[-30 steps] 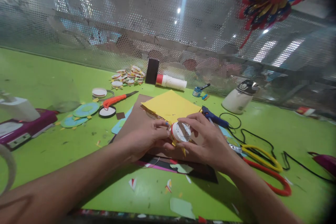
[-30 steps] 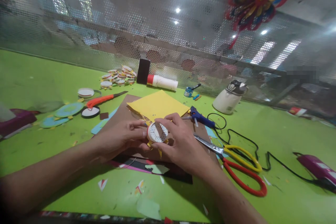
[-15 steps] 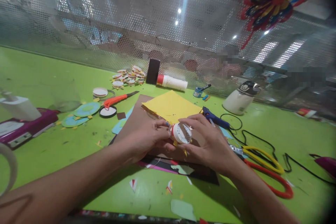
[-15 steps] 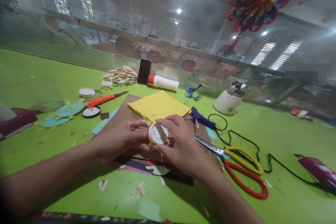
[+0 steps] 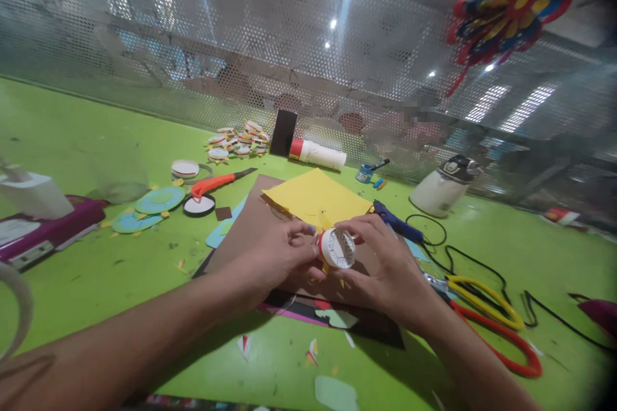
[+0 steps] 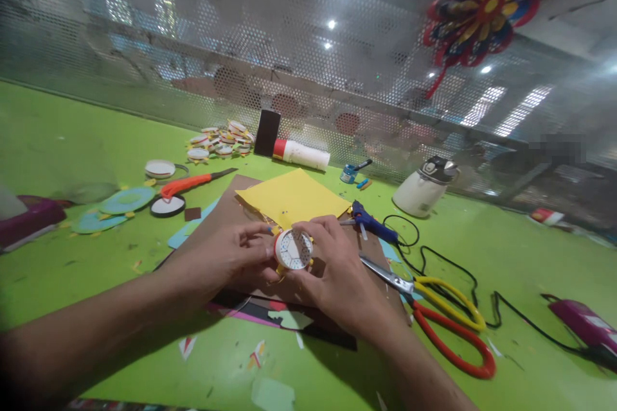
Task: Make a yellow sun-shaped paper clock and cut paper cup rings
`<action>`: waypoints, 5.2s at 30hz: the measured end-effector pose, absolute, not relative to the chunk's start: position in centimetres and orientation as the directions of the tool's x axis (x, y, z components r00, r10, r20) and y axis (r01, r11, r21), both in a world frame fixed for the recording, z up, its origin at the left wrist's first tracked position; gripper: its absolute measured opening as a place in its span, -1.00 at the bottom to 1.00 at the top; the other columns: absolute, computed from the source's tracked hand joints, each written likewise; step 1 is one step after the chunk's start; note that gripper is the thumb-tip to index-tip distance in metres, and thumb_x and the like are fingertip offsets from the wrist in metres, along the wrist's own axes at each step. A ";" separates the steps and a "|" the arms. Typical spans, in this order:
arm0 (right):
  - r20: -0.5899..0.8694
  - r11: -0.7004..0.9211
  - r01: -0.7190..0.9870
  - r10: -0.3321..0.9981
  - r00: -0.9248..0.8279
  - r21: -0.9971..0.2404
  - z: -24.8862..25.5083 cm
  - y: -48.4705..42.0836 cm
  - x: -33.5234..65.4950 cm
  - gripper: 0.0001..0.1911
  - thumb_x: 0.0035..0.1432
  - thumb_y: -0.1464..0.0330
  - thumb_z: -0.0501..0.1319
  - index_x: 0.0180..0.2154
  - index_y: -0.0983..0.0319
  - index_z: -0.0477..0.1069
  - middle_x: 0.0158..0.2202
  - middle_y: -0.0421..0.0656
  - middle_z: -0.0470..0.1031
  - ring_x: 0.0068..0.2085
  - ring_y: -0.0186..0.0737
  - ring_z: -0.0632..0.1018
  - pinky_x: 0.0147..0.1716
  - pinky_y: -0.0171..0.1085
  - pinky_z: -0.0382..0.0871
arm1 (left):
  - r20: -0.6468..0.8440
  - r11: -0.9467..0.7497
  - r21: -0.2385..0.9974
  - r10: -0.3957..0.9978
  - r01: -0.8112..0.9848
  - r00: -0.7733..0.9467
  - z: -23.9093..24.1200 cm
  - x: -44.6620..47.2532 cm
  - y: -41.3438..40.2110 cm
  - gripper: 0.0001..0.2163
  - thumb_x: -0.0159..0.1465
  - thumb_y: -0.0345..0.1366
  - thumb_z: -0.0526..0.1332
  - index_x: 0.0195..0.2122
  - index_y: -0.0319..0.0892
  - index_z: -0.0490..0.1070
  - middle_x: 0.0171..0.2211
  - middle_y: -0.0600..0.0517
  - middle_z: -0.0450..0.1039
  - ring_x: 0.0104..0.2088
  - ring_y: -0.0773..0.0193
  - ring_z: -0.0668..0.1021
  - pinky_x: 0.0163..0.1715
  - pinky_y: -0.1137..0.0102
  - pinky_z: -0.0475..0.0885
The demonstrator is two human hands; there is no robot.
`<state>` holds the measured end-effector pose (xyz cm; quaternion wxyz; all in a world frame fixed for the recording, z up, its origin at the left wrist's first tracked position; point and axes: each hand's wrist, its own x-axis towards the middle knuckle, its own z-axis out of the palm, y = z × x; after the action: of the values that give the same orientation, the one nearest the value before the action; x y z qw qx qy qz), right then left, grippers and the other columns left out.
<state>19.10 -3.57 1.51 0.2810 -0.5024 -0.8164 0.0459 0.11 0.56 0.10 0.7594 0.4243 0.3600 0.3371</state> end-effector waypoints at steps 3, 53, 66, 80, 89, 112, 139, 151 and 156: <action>0.410 0.489 0.785 0.850 -0.332 -0.380 1.4 -3.5 19.3 -0.54 0.07 0.41 0.32 0.02 0.09 0.30 -0.05 -0.12 0.34 -0.07 -0.12 0.42 -0.10 -0.13 0.37 | -0.281 0.397 0.904 0.832 -0.159 0.478 0.3 0.3 0.5 -0.75 0.13 -0.45 0.33 -0.17 -0.23 0.38 -0.52 0.04 0.53 -0.60 0.34 0.57 -0.53 0.50 0.42; 0.327 0.402 0.746 0.909 -0.258 -0.530 1.5 -4.1 18.3 -0.50 0.10 0.54 0.24 0.04 0.04 0.31 -0.07 -0.15 0.31 -0.06 -0.15 0.44 -0.10 -0.13 0.44 | -0.245 0.330 0.938 0.847 -0.106 0.473 0.7 0.6 0.4 -0.77 0.02 -0.56 0.24 -0.31 -0.22 0.32 -0.53 0.11 0.43 -0.57 0.33 0.54 -0.47 0.40 0.47; 0.338 0.383 0.758 0.914 -0.226 -0.528 1.1 -3.9 18.2 -0.55 0.06 0.50 0.28 -0.01 0.10 0.32 -0.15 -0.16 0.31 -0.24 -0.23 0.43 -0.22 -0.17 0.43 | -0.208 0.315 0.939 0.839 -0.137 0.502 0.9 0.2 -0.2 -0.71 0.06 -0.28 0.37 -0.22 -0.21 0.37 -0.44 0.07 0.41 -0.41 0.28 0.55 -0.35 0.39 0.43; 0.245 0.354 0.739 0.935 -0.258 -0.574 1.6 -3.7 18.8 -0.56 0.13 0.32 0.28 0.07 0.17 0.34 -0.08 -0.07 0.36 -0.08 -0.11 0.44 -0.11 -0.11 0.42 | -0.203 0.253 0.967 0.831 -0.027 0.517 0.4 -0.1 0.5 -0.74 0.19 -0.24 0.30 -0.15 -0.27 0.47 -0.46 0.00 0.48 -0.50 0.33 0.53 -0.42 0.42 0.46; 0.249 0.368 0.769 0.929 -0.275 -0.523 1.9 -3.9 18.7 -0.61 0.12 0.26 0.30 0.00 0.17 0.40 -0.13 -0.09 0.40 -0.13 -0.12 0.47 -0.17 -0.14 0.42 | -0.235 0.247 0.968 0.826 0.046 0.512 0.5 -0.3 0.6 -0.74 0.21 -0.21 0.27 -0.13 -0.24 0.49 -0.55 0.02 0.49 -0.55 0.32 0.52 -0.53 0.47 0.39; 0.305 0.335 0.838 0.928 -0.214 -0.431 1.5 -3.9 17.7 -0.71 0.08 0.36 0.30 -0.11 0.21 0.42 -0.23 -0.10 0.42 -0.20 -0.12 0.44 -0.19 -0.10 0.35 | -0.266 0.308 0.951 0.785 0.021 0.559 1.1 -0.6 0.6 -0.86 0.20 -0.29 0.27 -0.25 -0.23 0.51 -0.63 0.09 0.45 -0.64 0.40 0.46 -0.62 0.55 0.27; 0.398 0.379 0.880 0.883 -0.251 -0.287 0.3 -4.9 16.2 -0.52 0.15 0.33 0.28 0.09 0.25 0.26 -0.08 -0.02 0.31 -0.15 -0.05 0.45 -0.18 -0.06 0.41 | -0.234 0.320 0.946 0.789 -0.056 0.568 -0.3 -0.3 0.8 -0.52 -0.02 -0.19 0.48 -0.13 -0.18 0.37 -0.38 0.07 0.49 -0.42 0.30 0.58 -0.34 0.37 0.50; 0.561 0.479 0.673 0.820 -0.114 -0.564 0.7 -4.9 16.9 -0.53 0.15 0.24 0.29 0.05 0.30 0.32 -0.12 -0.03 0.38 -0.22 -0.18 0.45 -0.22 -0.16 0.41 | -0.133 0.203 0.976 0.843 -0.080 0.521 -1.2 -1.1 1.6 -0.47 0.03 -0.25 0.46 0.01 -0.16 0.33 -0.18 -0.08 0.56 -0.28 0.17 0.61 -0.32 0.37 0.50; 0.415 0.394 0.547 0.905 -0.092 -0.739 1.5 -4.9 17.0 -0.62 0.14 0.24 0.28 -0.08 0.35 0.43 -0.25 -0.05 0.45 -0.30 -0.19 0.46 -0.31 -0.19 0.38 | 0.006 0.108 0.977 0.846 -0.183 0.533 -1.1 -1.5 1.8 -0.61 0.08 -0.31 0.43 -0.07 -0.12 0.41 -0.22 0.02 0.57 -0.33 0.31 0.60 -0.34 0.49 0.48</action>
<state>17.04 -4.89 1.54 0.4388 -0.5111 -0.7103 0.2041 -1.48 1.78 -1.10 0.6809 0.5506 0.3010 0.3777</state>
